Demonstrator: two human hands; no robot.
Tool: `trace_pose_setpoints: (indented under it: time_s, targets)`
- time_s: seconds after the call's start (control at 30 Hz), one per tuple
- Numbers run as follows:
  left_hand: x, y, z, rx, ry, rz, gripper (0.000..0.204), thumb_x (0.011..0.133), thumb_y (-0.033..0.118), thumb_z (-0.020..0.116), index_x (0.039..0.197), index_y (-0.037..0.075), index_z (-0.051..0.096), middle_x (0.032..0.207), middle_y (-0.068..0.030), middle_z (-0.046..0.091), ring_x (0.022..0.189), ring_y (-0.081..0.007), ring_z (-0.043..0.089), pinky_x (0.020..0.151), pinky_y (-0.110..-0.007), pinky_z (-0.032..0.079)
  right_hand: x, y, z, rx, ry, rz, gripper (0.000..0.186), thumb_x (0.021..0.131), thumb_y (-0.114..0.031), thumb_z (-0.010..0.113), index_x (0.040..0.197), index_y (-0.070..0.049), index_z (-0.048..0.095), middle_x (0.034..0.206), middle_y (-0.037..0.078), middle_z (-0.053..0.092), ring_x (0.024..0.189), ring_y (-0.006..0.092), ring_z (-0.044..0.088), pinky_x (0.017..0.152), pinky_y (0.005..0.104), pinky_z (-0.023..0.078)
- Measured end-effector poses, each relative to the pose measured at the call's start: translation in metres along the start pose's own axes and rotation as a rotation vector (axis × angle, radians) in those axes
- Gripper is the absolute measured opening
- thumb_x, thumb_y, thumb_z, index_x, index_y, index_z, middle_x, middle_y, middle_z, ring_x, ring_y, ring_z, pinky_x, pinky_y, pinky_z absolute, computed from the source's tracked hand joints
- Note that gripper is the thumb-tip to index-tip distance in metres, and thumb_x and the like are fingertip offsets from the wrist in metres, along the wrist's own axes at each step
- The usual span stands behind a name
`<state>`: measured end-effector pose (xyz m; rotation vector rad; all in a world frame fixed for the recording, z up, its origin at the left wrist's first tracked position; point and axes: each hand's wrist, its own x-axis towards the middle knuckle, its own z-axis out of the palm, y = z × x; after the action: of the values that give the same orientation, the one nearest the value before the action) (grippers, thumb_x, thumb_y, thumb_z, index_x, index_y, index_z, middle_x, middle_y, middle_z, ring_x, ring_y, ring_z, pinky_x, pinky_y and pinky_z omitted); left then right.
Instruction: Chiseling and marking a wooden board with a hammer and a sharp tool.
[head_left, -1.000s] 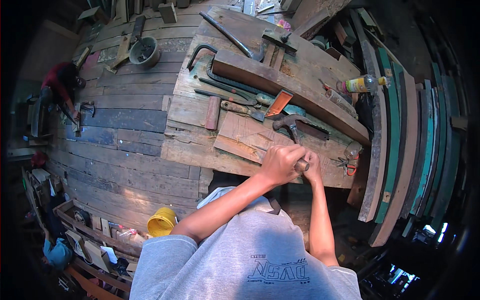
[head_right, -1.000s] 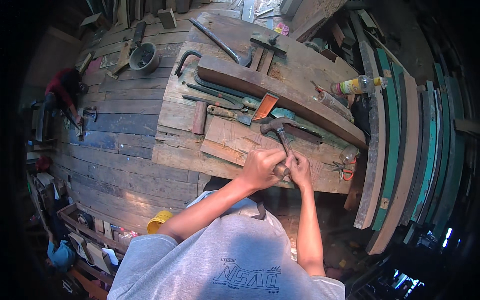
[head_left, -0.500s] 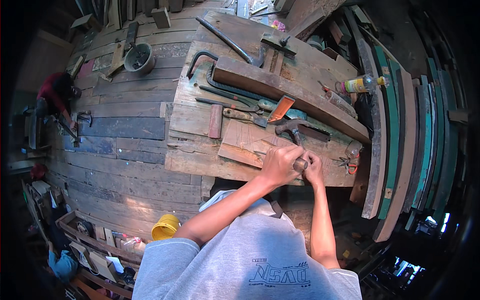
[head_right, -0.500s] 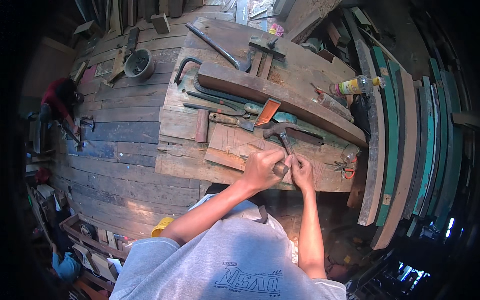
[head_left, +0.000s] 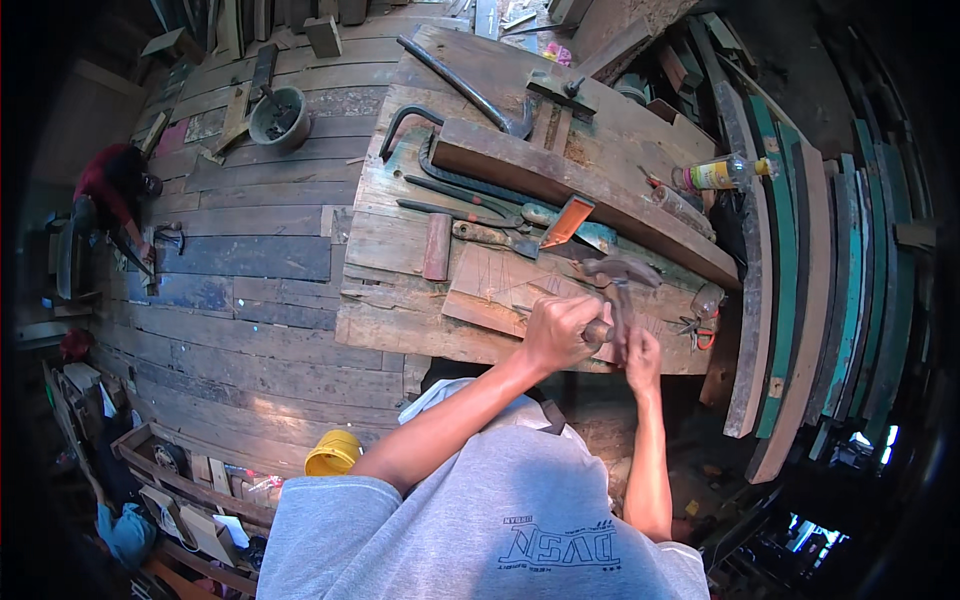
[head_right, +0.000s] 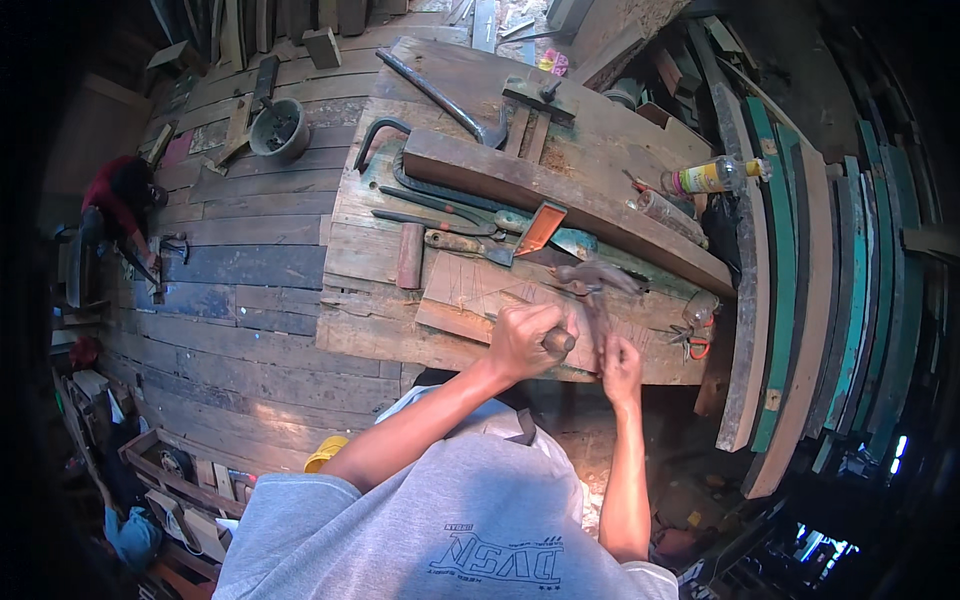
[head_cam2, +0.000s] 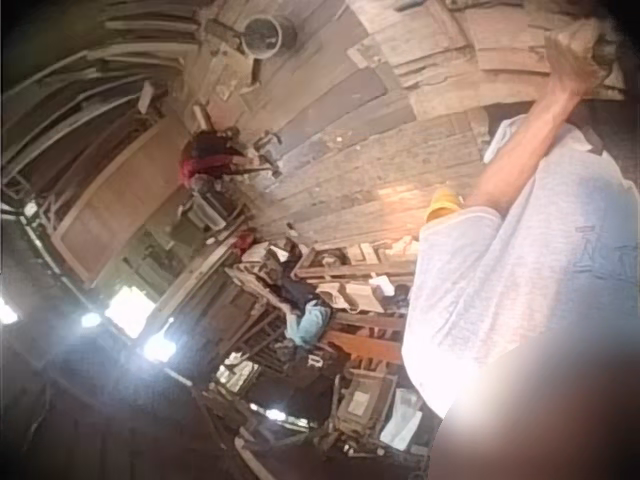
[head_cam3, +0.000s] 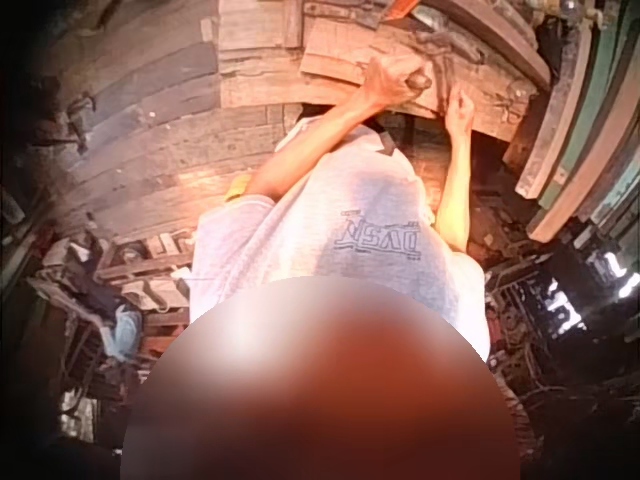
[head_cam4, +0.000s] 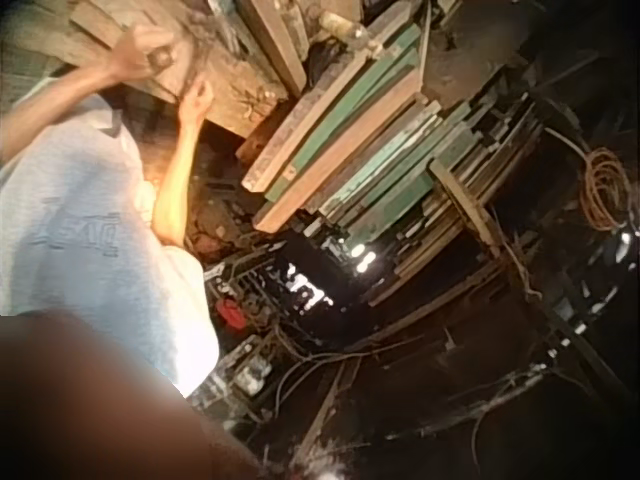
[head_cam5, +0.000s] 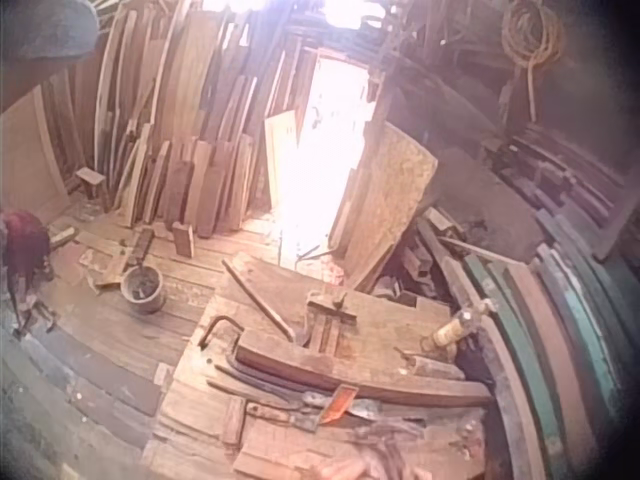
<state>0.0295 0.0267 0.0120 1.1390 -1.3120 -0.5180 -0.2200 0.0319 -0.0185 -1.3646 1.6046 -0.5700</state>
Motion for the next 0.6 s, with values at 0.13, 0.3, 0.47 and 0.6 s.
trace_pose_setpoints:
  time_s: [0.13, 0.3, 0.47, 0.6]
  targets:
    - [0.001, 0.001, -0.008, -0.04, 0.052, -0.02, 0.03, 0.082, 0.003, 0.076, 0.067, 0.007, 0.05, 0.059, -0.0119, 0.053, 0.049, -0.033, 0.056, 0.047, -0.041, 0.043, -0.034, -0.036, -0.047, -0.033, 0.306, -0.172, 0.041, 0.111, -0.041, 0.055, 0.092, -0.005, 0.061, 0.069, -0.004, 0.053, 0.058, 0.0046, 0.049, 0.05, 0.024, 0.043]
    - [0.003, -0.005, -0.013, -0.066, 0.017, -0.075, 0.025, 0.079, 0.005, 0.078, 0.071, 0.005, 0.054, 0.063, -0.0126, 0.058, 0.054, -0.0319, 0.06, 0.049, -0.04, 0.045, -0.087, -0.129, -0.051, 0.26, 0.313, -0.46, 0.064, 0.1, -0.072, 0.047, 0.101, -0.008, 0.043, 0.07, -0.001, 0.039, 0.052, 0.0063, 0.035, 0.046, 0.0211, 0.033]
    - [-0.003, -0.009, -0.011, -0.068, -0.041, -0.109, 0.021, 0.076, 0.007, 0.077, 0.075, 0.006, 0.056, 0.068, -0.0125, 0.061, 0.06, -0.0343, 0.064, 0.052, -0.042, 0.048, -0.132, -0.109, -0.029, 0.118, 0.221, -0.358, 0.066, 0.103, -0.07, 0.043, 0.092, -0.006, 0.049, 0.066, 0.0, 0.043, 0.051, 0.0093, 0.037, 0.047, 0.0256, 0.029]
    - [-0.006, -0.011, -0.015, -0.068, -0.106, -0.099, 0.02, 0.072, 0.008, 0.076, 0.079, 0.008, 0.057, 0.071, -0.0122, 0.062, 0.064, -0.0359, 0.066, 0.053, -0.044, 0.049, -0.141, -0.113, -0.01, -0.316, 0.123, -0.187, 0.062, 0.109, -0.061, 0.04, 0.085, -0.006, 0.058, 0.071, -0.003, 0.05, 0.059, 0.0079, 0.044, 0.054, 0.0229, 0.031]
